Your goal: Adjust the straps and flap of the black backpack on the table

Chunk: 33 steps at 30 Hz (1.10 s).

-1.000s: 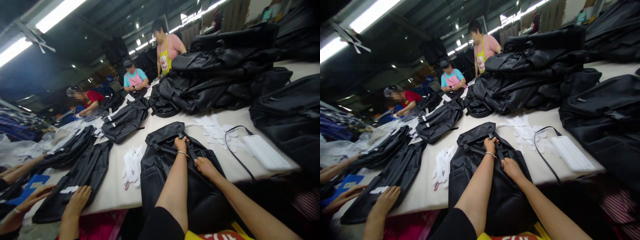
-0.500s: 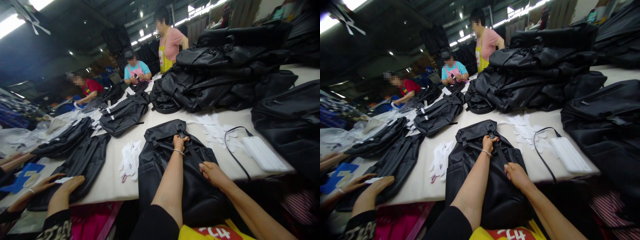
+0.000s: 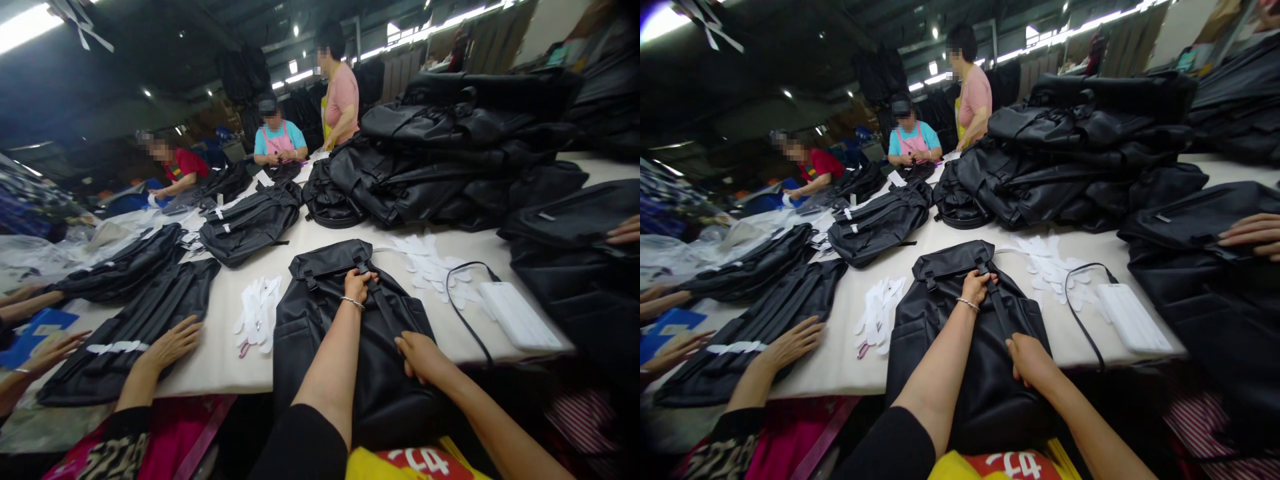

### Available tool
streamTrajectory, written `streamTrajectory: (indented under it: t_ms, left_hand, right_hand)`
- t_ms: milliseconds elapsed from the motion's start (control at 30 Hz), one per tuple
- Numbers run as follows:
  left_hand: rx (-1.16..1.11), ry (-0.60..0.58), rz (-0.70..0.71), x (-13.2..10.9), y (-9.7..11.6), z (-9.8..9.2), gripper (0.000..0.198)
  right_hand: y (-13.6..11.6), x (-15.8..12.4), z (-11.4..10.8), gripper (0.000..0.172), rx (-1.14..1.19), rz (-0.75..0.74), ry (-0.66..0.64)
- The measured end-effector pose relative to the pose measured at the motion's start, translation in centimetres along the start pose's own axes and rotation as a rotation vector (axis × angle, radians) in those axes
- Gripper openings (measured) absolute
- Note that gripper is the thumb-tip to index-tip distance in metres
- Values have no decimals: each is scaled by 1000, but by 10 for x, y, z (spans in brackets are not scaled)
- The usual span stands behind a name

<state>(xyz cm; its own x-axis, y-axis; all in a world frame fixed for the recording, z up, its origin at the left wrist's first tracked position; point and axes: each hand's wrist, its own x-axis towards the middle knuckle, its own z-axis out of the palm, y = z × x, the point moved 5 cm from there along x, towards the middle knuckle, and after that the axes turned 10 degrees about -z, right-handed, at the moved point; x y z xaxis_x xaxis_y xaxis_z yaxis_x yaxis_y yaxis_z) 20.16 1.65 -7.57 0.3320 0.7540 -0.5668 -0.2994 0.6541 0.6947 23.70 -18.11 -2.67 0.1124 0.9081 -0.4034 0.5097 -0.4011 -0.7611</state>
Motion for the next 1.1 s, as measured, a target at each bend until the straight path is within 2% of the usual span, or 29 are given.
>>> streamTrajectory:
  t_ms: [67,200,300,400,467,533,600,667,767,833,900,967,1100]
  left_hand:
    - [11,45,4,0,-2,0,39]
    - [48,146,41,-4,-5,3,39]
    - [108,232,116,-15,2,6,37]
    - [186,301,215,-36,23,-2,36]
    - [296,329,323,-57,46,-19,31]
    - [427,406,464,-81,76,-48,20]
    - [500,524,557,-101,103,-84,13]
    - [523,585,545,-112,120,-118,14]
    - [592,547,473,-109,125,-147,20]
    - [636,496,439,-100,119,-153,23]
    - [664,443,425,-89,115,-151,25]
    - [671,383,429,-80,114,-144,27]
    - [604,197,449,-68,118,-126,32]
  right_hand:
    - [-7,-4,-6,25,-6,-35,-9]
    - [0,-4,-3,30,51,27,-52]
    - [4,-8,0,29,-227,-44,-42]
    - [-11,-25,-10,25,-604,-120,36]
    - [-33,-39,-21,35,-712,-143,117]
    - [-62,-43,-27,34,-673,-235,163]
    - [-87,-34,-17,29,-584,-341,108]
    - [-104,-13,7,27,-548,-372,2]
    - [-113,24,52,29,-530,-283,-25]
    - [-114,43,78,30,-486,-214,31]
    - [-112,55,95,30,-437,-161,79]
    - [-108,60,102,27,-383,-116,113]
    - [-100,63,98,8,-211,-46,150]
